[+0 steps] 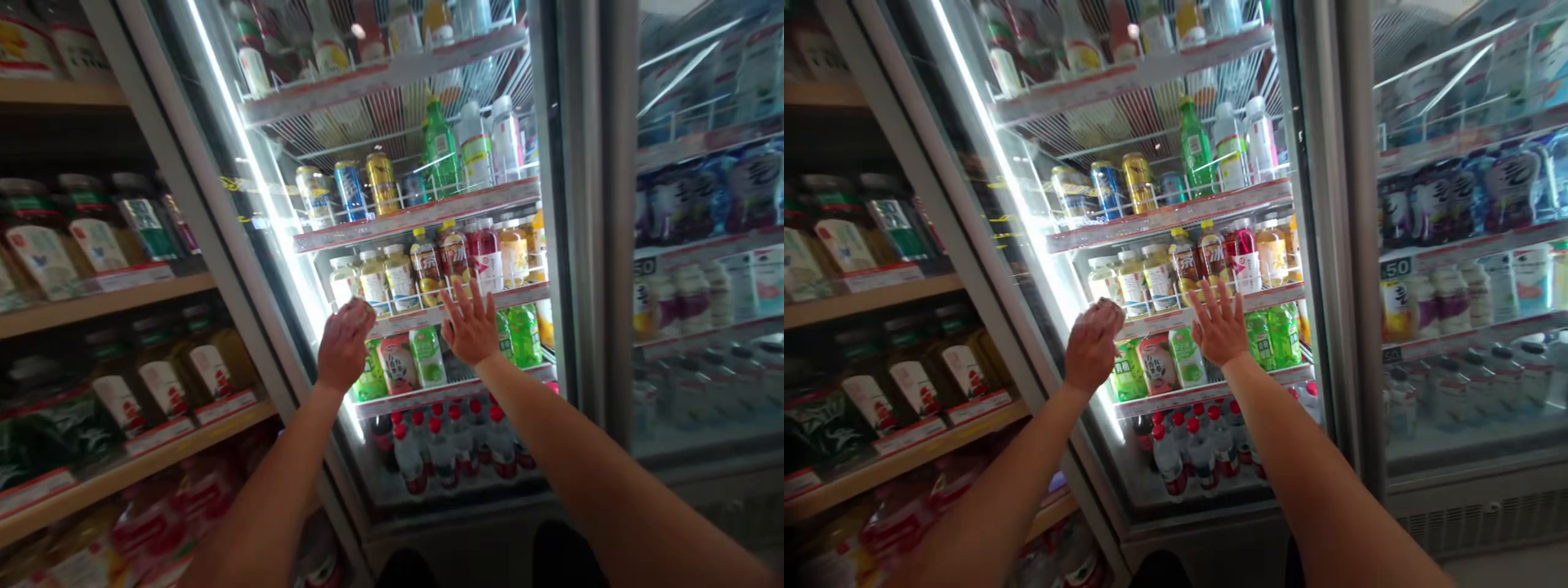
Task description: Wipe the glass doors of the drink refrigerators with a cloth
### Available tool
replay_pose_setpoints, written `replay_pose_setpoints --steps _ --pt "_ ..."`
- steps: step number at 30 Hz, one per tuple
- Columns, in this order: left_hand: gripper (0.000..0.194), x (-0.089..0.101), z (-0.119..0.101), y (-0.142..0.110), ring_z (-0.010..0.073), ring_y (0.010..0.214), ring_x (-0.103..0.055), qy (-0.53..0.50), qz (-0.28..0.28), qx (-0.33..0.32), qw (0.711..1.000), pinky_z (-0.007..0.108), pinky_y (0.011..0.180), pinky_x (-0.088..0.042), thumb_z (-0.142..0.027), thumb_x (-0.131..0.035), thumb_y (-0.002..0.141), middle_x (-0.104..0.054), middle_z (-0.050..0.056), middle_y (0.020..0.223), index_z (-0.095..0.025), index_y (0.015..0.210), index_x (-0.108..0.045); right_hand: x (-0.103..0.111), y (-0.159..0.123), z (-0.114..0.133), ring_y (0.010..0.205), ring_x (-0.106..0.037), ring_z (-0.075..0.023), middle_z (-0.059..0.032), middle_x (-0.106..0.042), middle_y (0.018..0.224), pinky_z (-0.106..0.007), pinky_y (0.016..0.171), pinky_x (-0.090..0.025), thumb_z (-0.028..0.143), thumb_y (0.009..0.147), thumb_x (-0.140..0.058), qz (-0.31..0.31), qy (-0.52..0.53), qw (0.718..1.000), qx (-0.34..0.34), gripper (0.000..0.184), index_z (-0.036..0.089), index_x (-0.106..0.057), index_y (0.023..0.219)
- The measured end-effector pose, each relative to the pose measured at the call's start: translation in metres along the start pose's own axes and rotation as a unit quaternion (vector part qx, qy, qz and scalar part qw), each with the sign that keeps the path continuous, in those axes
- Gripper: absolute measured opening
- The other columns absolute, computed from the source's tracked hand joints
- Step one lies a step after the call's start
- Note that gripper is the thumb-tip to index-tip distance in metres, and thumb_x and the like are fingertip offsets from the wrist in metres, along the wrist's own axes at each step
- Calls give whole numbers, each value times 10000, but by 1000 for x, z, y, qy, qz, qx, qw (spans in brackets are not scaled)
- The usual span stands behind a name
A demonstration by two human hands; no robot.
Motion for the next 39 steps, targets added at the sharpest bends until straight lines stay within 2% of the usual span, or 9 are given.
replay_pose_setpoints --steps 3,9,13,17,22,26,30,35,39 --pt "651 -1 2 21 312 1550 -194 -3 -57 103 993 552 1236 -312 -58 -441 936 -331 163 1625 -175 1572 -365 -1 0 -1 1579 -75 -336 -87 -296 1668 -616 1236 -141 360 985 -478 1 5 1000 1 626 245 -340 1585" --pt "760 -34 -81 32 273 1549 -194 -101 0 25 995 541 1237 -329 -28 -433 944 -381 114 1604 -245 1629 -186 5 2 -5 1570 -141 -316 -60 -355 1645 -591 1244 -150 362 987 -490 20 30 999 -22 570 272 -416 1545" --pt "837 -40 -83 52 237 1556 -167 -158 -19 109 981 515 1239 -354 -7 -369 945 -261 113 1659 -241 1636 41 26 8 -4 1512 -317 -251 -75 -471 1568 -502 1236 -285 295 1005 -429 7 129 989 -74 510 228 -454 1510" --pt "781 -44 -94 73 221 1556 -154 -195 -14 159 968 393 1208 -425 -174 -389 1028 -16 150 1697 -193 1614 127 32 18 4 1364 -516 -203 -129 -572 1454 -387 1155 -449 299 1007 -421 -13 271 954 -131 508 158 -441 1494" --pt "765 -22 -111 82 224 1564 -113 -228 -46 82 969 387 1210 -415 -278 -376 1055 63 143 1699 -208 1609 148 30 37 2 1243 -622 -238 -144 -641 1348 -418 1067 -536 291 951 -503 -12 334 925 -180 482 167 -514 1416" --pt "704 -9 -89 72 261 1552 -188 -168 -47 6 985 504 1236 -336 -253 -432 1033 -168 127 1686 -252 1636 -69 68 64 -21 1273 -594 -252 -117 -611 1386 -435 1087 -517 182 894 -499 -52 292 948 -112 562 197 -473 1455" --pt "625 -18 -20 50 286 1562 -118 -39 -25 130 990 581 1277 -107 -288 -486 1013 -275 110 1651 -245 1604 -285 99 74 -61 1199 -614 -289 -98 -662 1283 -492 1037 -522 149 867 -546 -121 166 977 -57 563 225 -498 1423" --pt "609 -34 2 34 270 1562 -95 -29 0 166 986 553 1286 -30 -346 -493 1006 -274 77 1646 -254 1587 -338 61 27 -33 1363 -501 -346 -126 -574 1464 -555 1092 -433 196 960 -542 -34 37 996 77 444 230 -567 1402" --pt "623 -34 -1 34 264 1563 -107 -43 -1 172 984 537 1290 -10 -348 -491 1001 -265 58 1652 -268 1594 -319 30 -14 23 1476 -382 -290 -9 -444 1596 -489 1190 -350 228 979 -551 95 35 950 295 611 310 -381 1559"
Point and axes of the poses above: each hand's wrist, its own y-axis towards the middle knuckle, its own x-axis out of the back of the hand, z = x × y, the point moved 10 cm from there along y, towards the middle knuckle
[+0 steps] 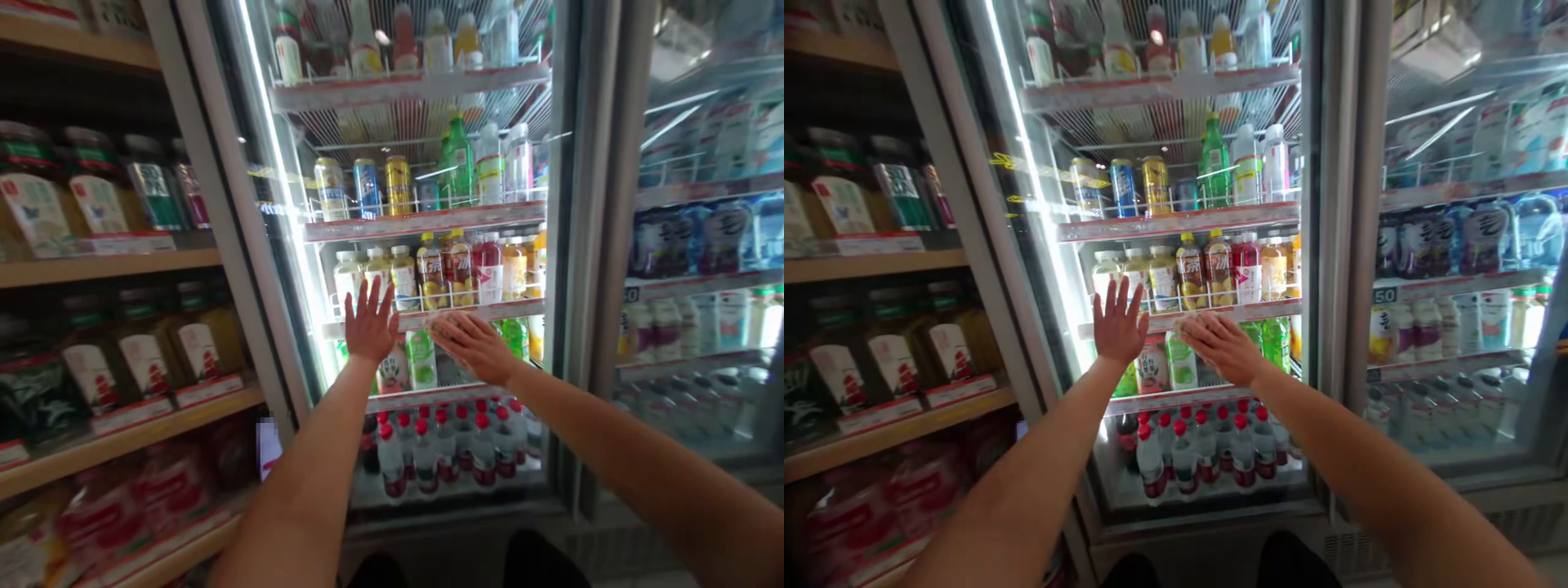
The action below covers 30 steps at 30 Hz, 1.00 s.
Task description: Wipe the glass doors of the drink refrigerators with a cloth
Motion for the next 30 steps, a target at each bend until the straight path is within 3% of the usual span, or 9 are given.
replay_pose_setpoints --steps 2,5,7,11,13,18,24,28,30 --pt "615 -1 0 0 263 1564 -110 -6 4 2 1000 532 1290 -4 -355 -486 1003 -263 54 1654 -269 1591 -329 1 10 -10 1465 -407 -221 50 -436 1598 -436 1207 -336 113 983 -471 5 10 1000 -1 700 357 -252 1601" --pt "592 -1 2 1 261 1564 -109 -10 1 7 1000 521 1289 11 -370 -470 1008 -269 54 1653 -265 1579 -360 23 21 -57 1501 -355 -226 34 -407 1615 -471 1217 -334 87 1000 -399 -113 9 982 -153 726 371 -146 1618" --pt "586 -1 3 0 261 1564 -116 -10 1 8 1000 518 1287 25 -381 -457 1011 -268 58 1654 -261 1577 -365 30 17 -67 1530 -300 -245 11 -382 1628 -517 1227 -322 93 1005 -376 -182 15 957 -225 729 363 -100 1622" --pt "658 -2 2 0 285 1564 -112 -15 6 0 1000 533 1280 36 -503 -497 992 -260 92 1654 -237 1579 -362 3 31 -12 1501 -362 -202 33 -474 1572 -475 1226 -349 61 975 -404 -79 86 992 -55 787 373 -72 1617" --pt "710 -2 2 0 296 1563 -118 -17 7 0 1000 544 1276 40 -576 -527 968 -271 103 1650 -240 1574 -372 0 39 -4 1469 -413 -183 44 -500 1552 -442 1211 -374 58 976 -419 -46 102 994 -12 774 374 -116 1615" --pt "744 -3 3 1 311 1558 -144 -22 15 10 1000 566 1266 53 -630 -558 937 -292 117 1642 -250 1557 -404 24 44 -63 1483 -395 -227 2 -505 1549 -493 1224 -358 100 1009 -388 -186 73 952 -232 652 339 -258 1602" --pt "680 -2 2 1 297 1562 -139 -25 17 11 999 559 1270 47 -536 -525 970 -276 107 1648 -239 1566 -386 -5 55 -14 1497 -369 -175 68 -502 1547 -463 1252 -341 36 959 -411 -40 145 987 -62 703 382 -335 1565" --pt "648 -3 2 1 289 1564 -125 -31 29 19 999 558 1270 52 -501 -512 975 -285 95 1648 -237 1557 -404 13 59 -74 1533 -297 -238 39 -471 1573 -518 1271 -292 63 979 -365 -146 128 956 -220 639 337 -387 1556" --pt "643 -3 2 1 281 1566 -116 -32 31 23 999 547 1272 61 -499 -511 975 -284 89 1650 -238 1554 -409 14 57 -82 1549 -253 -251 43 -439 1594 -544 1279 -261 75 987 -353 -167 123 946 -248 651 350 -336 1577"
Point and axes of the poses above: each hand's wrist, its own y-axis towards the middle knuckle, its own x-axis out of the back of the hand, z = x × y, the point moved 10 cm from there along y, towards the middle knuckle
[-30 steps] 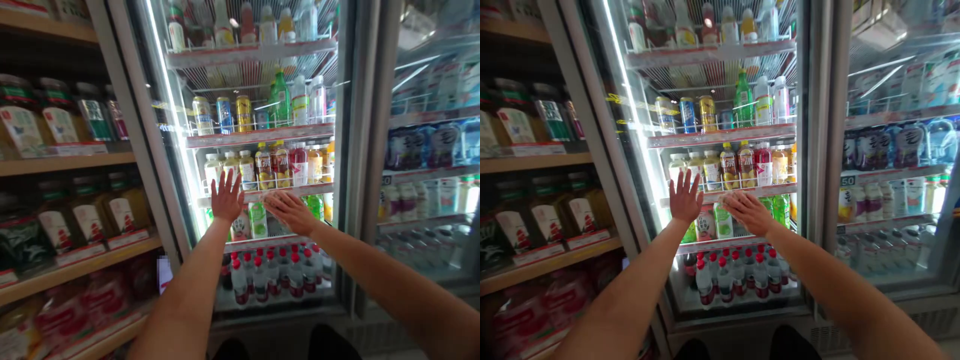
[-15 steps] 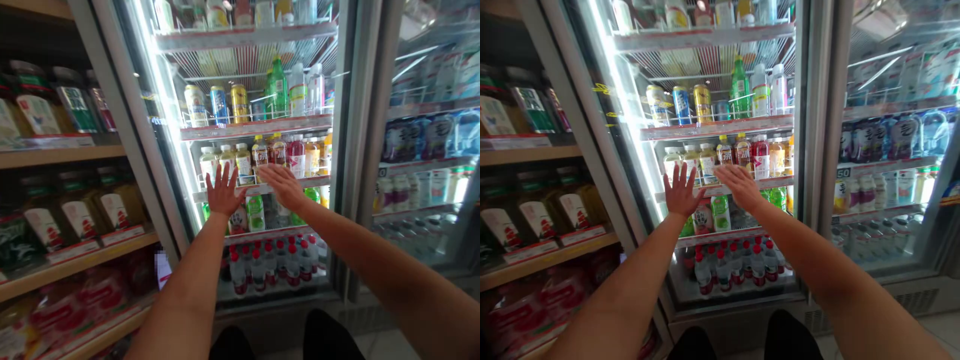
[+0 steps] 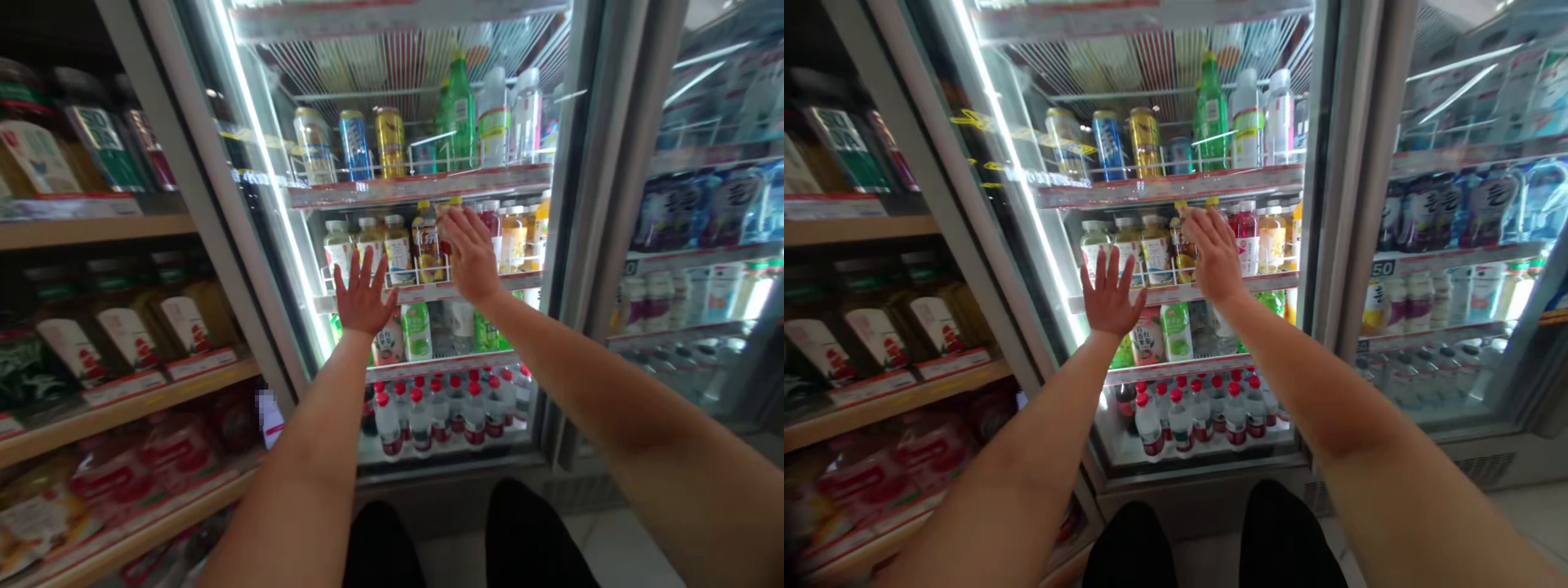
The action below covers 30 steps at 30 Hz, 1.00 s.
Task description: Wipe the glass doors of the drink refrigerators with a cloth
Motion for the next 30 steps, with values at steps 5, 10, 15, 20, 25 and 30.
replay_pose_setpoints --steps 5,10,15,20,25,30 --pt "648 1 -1 0 259 1568 -118 6 -5 0 1000 520 1278 59 -511 -502 979 -281 73 1652 -245 1561 -397 -26 -38 49 1511 -346 -192 48 -507 1547 -470 1271 -306 32 977 -364 157 15 973 167 661 355 -379 1554" --pt "644 1 0 0 279 1566 -125 4 -2 3 1000 529 1277 60 -500 -507 974 -290 86 1649 -237 1554 -412 -9 -8 20 1529 -307 -238 34 -479 1569 -514 1272 -287 55 993 -344 86 -11 994 67 635 348 -392 1554" --pt "653 0 0 0 277 1568 -114 4 7 6 1000 528 1277 54 -499 -508 972 -275 83 1654 -236 1560 -401 -18 -23 34 1526 -315 -227 46 -478 1567 -516 1276 -278 59 982 -370 131 -8 987 96 680 381 -319 1579" --pt "649 -1 1 0 282 1569 -100 -8 13 13 1000 537 1276 53 -506 -508 973 -270 82 1658 -243 1558 -404 -20 -18 46 1493 -378 -210 73 -519 1534 -466 1263 -313 25 962 -375 167 -11 975 149 669 378 -430 1527" --pt "642 1 0 0 273 1568 -117 3 1 3 1000 533 1276 47 -496 -512 974 -280 83 1652 -241 1554 -410 -7 -3 23 1530 -302 -244 47 -468 1575 -521 1265 -281 32 969 -359 77 -32 996 42 671 356 -382 1557" --pt "637 1 0 -1 268 1565 -133 17 -13 -6 1000 529 1278 24 -489 -518 971 -291 89 1645 -239 1549 -419 -31 -36 64 1484 -390 -198 69 -523 1532 -468 1255 -327 37 956 -436 232 3 951 203 663 377 -425 1525"
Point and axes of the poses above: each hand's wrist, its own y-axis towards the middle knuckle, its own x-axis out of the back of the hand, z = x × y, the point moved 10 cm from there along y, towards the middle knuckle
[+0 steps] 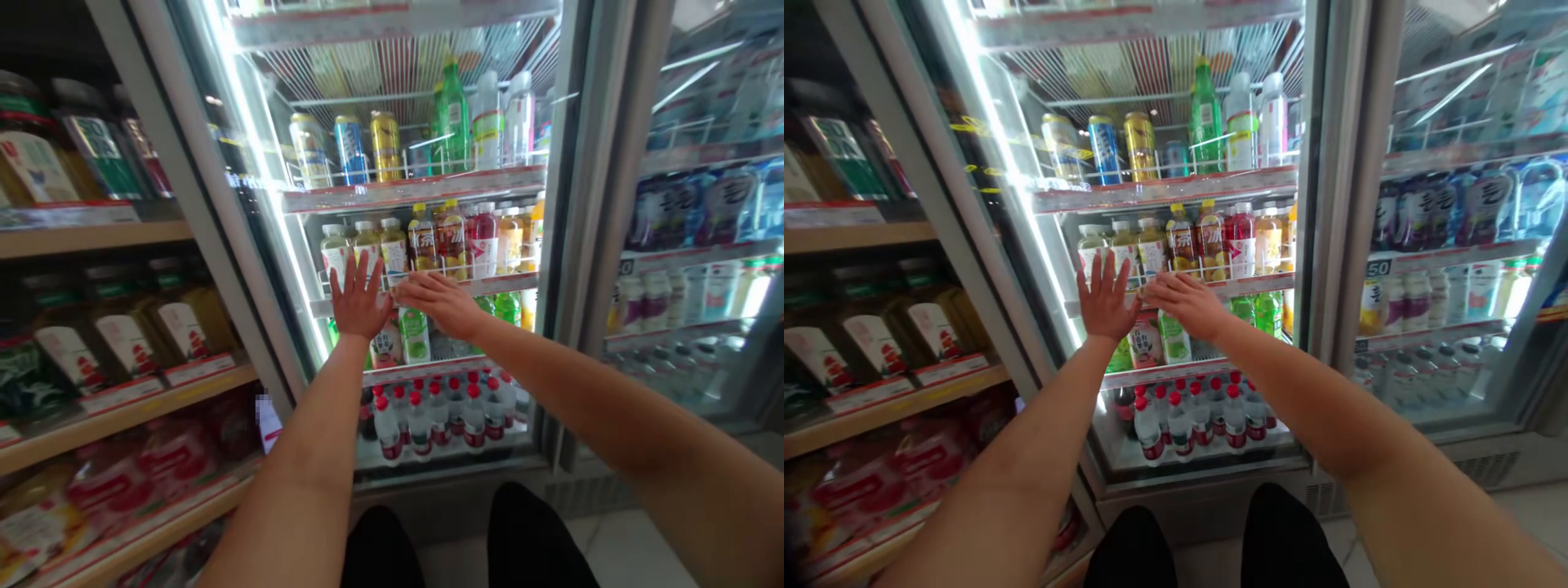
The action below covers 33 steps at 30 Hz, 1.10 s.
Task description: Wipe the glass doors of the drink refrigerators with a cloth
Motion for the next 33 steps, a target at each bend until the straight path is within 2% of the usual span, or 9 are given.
replay_pose_setpoints --steps 6,8,12,16,18,24,29,31,33 --pt "636 0 0 0 276 1565 -132 -4 5 3 1000 536 1277 28 -495 -510 973 -288 86 1647 -245 1551 -416 38 1 -58 1529 -299 -272 55 -454 1583 -536 1264 -284 38 976 -375 -149 -27 973 -172 670 377 -386 1553" --pt "637 -1 0 0 275 1565 -127 -12 8 7 1000 534 1277 34 -500 -505 975 -285 83 1649 -248 1553 -412 27 -2 -45 1532 -294 -261 43 -454 1585 -542 1262 -287 48 978 -393 -117 -22 984 -135 666 367 -365 1563" --pt "639 -1 1 0 279 1564 -131 -22 8 10 1000 531 1278 41 -516 -500 975 -298 87 1645 -245 1548 -421 1 -5 -5 1490 -379 -205 49 -519 1538 -473 1261 -316 60 970 -455 17 -9 1000 25 650 365 -400 1541" --pt "637 -2 1 0 273 1566 -126 -9 6 6 1000 531 1278 39 -507 -501 976 -284 81 1650 -246 1551 -415 36 1 -49 1507 -344 -249 38 -475 1572 -504 1265 -295 37 976 -401 -93 -39 989 -108 640 355 -434 1530" --pt "637 -2 1 0 273 1567 -119 -10 10 7 1000 536 1277 37 -501 -504 976 -274 78 1654 -247 1554 -410 43 -1 -59 1521 -315 -268 27 -467 1576 -528 1264 -286 49 984 -391 -132 -46 979 -152 623 345 -437 1531" --pt "644 -2 1 0 278 1564 -136 -9 10 8 1000 526 1281 35 -510 -505 973 -287 84 1650 -245 1553 -413 14 5 -12 1479 -389 -217 65 -530 1525 -477 1258 -320 66 980 -431 -9 -28 1000 -6 605 351 -449 1513" --pt "641 -1 0 0 282 1564 -135 -2 6 4 1000 532 1279 27 -491 -512 972 -282 87 1652 -244 1555 -409 36 14 -37 1497 -359 -253 36 -494 1556 -504 1254 -311 33 964 -397 -120 -39 983 -137 627 336 -472 1508" --pt "641 -2 1 0 285 1564 -138 -2 6 4 1000 534 1278 24 -495 -512 973 -287 91 1649 -241 1553 -413 27 15 -26 1493 -365 -260 22 -514 1541 -517 1252 -315 52 970 -405 -107 -28 987 -117 603 319 -479 1506" --pt "637 -1 1 0 285 1562 -148 -2 3 4 1000 531 1279 22 -500 -511 974 -302 95 1644 -238 1548 -422 10 16 -6 1476 -393 -241 38 -541 1517 -500 1253 -327 64 968 -428 -48 -9 998 -49 601 331 -477 1503"
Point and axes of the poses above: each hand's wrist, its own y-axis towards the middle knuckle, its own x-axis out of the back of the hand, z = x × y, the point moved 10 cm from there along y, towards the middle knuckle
